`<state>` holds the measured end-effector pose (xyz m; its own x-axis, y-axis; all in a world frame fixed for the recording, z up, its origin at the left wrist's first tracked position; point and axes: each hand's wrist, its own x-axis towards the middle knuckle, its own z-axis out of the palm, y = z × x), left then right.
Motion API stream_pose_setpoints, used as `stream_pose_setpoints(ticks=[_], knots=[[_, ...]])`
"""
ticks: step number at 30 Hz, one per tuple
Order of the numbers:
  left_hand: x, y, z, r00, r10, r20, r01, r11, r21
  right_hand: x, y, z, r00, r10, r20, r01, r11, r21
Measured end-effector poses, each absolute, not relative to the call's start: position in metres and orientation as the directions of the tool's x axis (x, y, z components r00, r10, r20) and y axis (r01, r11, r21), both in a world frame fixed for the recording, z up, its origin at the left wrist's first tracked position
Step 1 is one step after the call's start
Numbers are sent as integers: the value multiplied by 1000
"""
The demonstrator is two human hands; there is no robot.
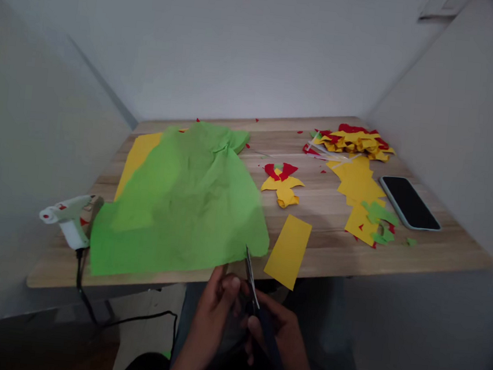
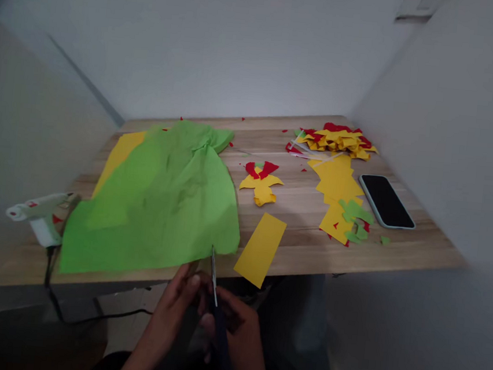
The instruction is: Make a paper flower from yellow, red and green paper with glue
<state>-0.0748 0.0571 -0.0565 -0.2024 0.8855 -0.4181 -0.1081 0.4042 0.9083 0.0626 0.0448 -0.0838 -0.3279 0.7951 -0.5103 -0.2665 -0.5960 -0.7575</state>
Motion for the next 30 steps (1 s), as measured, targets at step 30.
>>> stream_pose_setpoints(ticks=[30], knots=[[-39, 83, -34, -446, 797, -407, -18, 446, 895, 66, 39, -97, -430, 800, -419, -331, -571, -751]])
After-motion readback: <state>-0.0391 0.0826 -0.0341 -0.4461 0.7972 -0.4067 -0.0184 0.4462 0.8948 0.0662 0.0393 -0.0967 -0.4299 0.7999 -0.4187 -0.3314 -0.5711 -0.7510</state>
